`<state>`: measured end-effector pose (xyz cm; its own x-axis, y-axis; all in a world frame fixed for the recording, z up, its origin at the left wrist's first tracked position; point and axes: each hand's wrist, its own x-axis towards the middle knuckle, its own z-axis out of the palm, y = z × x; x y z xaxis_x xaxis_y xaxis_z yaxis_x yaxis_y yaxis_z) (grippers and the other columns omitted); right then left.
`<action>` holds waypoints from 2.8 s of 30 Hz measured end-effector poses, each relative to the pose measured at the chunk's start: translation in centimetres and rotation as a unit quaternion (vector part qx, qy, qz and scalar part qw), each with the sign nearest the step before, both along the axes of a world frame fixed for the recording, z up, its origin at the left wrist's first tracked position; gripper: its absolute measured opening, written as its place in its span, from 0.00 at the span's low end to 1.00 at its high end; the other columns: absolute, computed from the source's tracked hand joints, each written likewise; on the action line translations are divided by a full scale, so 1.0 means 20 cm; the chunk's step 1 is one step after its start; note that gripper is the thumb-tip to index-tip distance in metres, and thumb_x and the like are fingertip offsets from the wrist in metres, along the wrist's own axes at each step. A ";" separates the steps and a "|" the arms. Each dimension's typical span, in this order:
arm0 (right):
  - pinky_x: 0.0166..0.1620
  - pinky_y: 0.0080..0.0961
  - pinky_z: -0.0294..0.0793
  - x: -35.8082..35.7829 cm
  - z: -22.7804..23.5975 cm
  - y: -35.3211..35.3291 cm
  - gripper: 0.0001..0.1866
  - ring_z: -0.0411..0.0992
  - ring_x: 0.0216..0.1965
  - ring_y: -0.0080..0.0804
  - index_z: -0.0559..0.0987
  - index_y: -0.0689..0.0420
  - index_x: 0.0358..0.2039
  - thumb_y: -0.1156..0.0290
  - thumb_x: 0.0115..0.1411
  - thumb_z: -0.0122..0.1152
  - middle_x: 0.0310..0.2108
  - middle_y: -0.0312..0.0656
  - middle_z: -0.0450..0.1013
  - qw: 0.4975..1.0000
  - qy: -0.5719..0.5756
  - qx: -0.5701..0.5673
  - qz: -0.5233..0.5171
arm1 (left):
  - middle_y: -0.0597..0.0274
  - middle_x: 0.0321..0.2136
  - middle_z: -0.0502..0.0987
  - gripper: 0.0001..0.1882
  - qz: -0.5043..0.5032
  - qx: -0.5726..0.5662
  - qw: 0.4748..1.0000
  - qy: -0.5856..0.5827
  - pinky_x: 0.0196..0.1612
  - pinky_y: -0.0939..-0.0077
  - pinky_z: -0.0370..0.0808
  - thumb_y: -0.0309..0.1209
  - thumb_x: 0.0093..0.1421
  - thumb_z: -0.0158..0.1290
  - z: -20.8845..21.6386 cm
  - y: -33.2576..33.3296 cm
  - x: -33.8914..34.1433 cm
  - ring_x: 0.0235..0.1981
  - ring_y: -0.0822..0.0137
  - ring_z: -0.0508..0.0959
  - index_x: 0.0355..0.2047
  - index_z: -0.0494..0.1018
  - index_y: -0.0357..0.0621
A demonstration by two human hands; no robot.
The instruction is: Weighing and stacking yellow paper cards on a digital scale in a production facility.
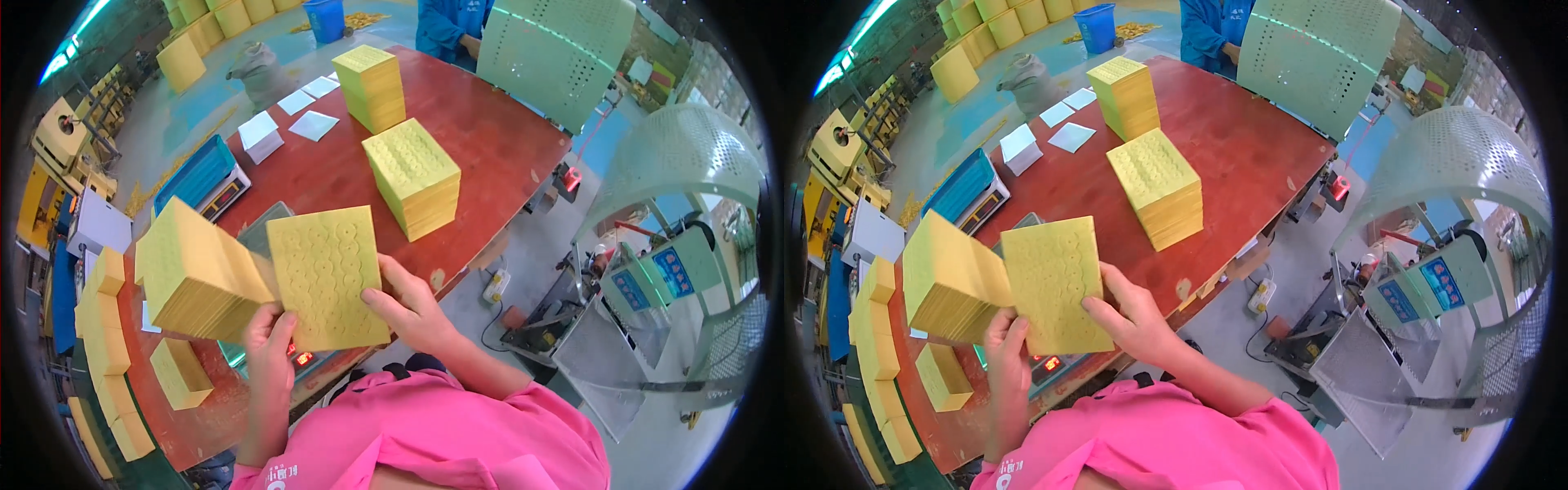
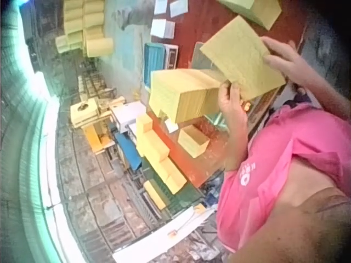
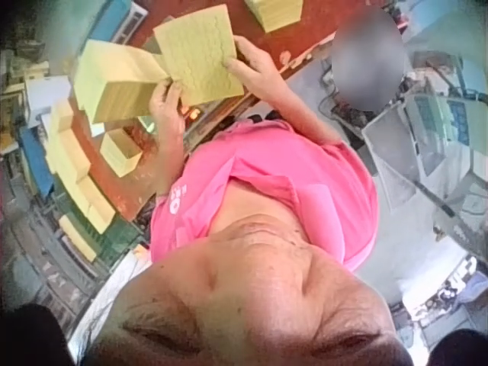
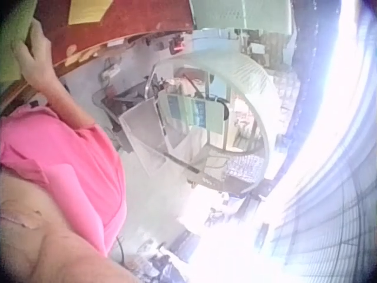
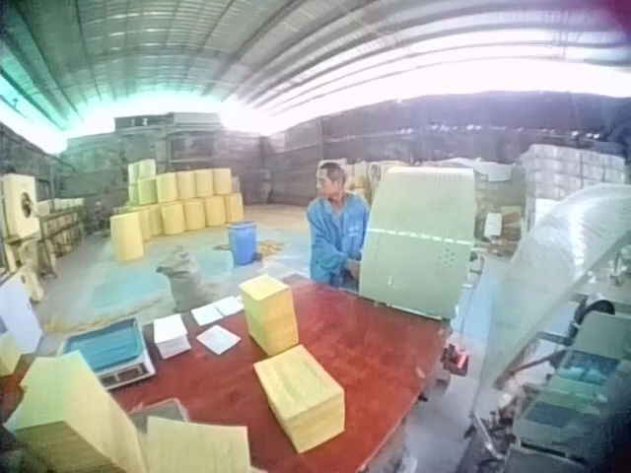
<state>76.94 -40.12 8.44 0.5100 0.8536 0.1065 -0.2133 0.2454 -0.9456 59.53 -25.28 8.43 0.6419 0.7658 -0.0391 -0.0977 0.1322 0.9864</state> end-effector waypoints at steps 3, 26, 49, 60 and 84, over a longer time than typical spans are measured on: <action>0.45 0.31 0.76 0.23 -0.02 -0.05 0.29 0.78 0.39 0.35 0.63 0.64 0.62 0.72 0.61 0.58 0.41 0.53 0.77 0.982 -0.162 -0.050 -0.083 | 0.65 0.33 0.78 0.06 -0.014 -0.061 0.998 0.019 0.37 0.82 0.73 0.26 0.64 0.53 -0.08 -0.03 0.29 0.32 0.77 0.76 0.39 0.74 0.37; 0.42 0.37 0.75 1.37 -0.11 0.21 0.28 0.78 0.37 0.43 0.73 0.63 0.54 0.65 0.54 0.66 0.34 0.52 0.78 0.924 -0.303 -0.178 -0.149 | 0.69 0.25 0.78 0.07 -0.008 -0.034 0.994 0.106 0.20 0.83 0.68 0.34 0.64 0.56 -0.18 0.12 1.31 0.22 0.78 0.75 0.35 0.74 0.45; 0.34 0.21 0.72 1.39 -0.22 0.22 0.20 0.69 0.28 0.20 0.79 0.65 0.47 0.74 0.54 0.66 0.27 0.35 0.73 0.955 -0.201 -0.136 -0.171 | 0.67 0.22 0.73 0.17 0.049 0.203 0.966 0.151 0.21 0.81 0.68 0.29 0.64 0.54 -0.25 0.04 1.36 0.22 0.79 0.70 0.51 0.66 0.36; 0.38 0.21 0.72 1.39 -0.32 0.23 0.16 0.71 0.34 0.20 0.79 0.65 0.46 0.76 0.57 0.64 0.32 0.35 0.75 0.963 -0.210 -0.104 -0.132 | 0.60 0.19 0.70 0.20 0.134 0.276 0.939 0.158 0.27 0.71 0.69 0.30 0.60 0.58 -0.34 -0.02 1.32 0.21 0.70 0.71 0.50 0.67 0.36; 0.28 0.10 0.62 0.14 0.02 0.35 0.10 0.62 0.24 0.13 0.80 0.65 0.41 0.85 0.62 0.52 0.28 0.33 0.71 0.962 -0.261 0.045 -0.068 | 0.57 0.26 0.79 0.06 0.047 0.213 0.957 0.193 0.33 0.71 0.74 0.28 0.58 0.58 -0.38 -0.36 -0.13 0.27 0.62 0.79 0.34 0.77 0.39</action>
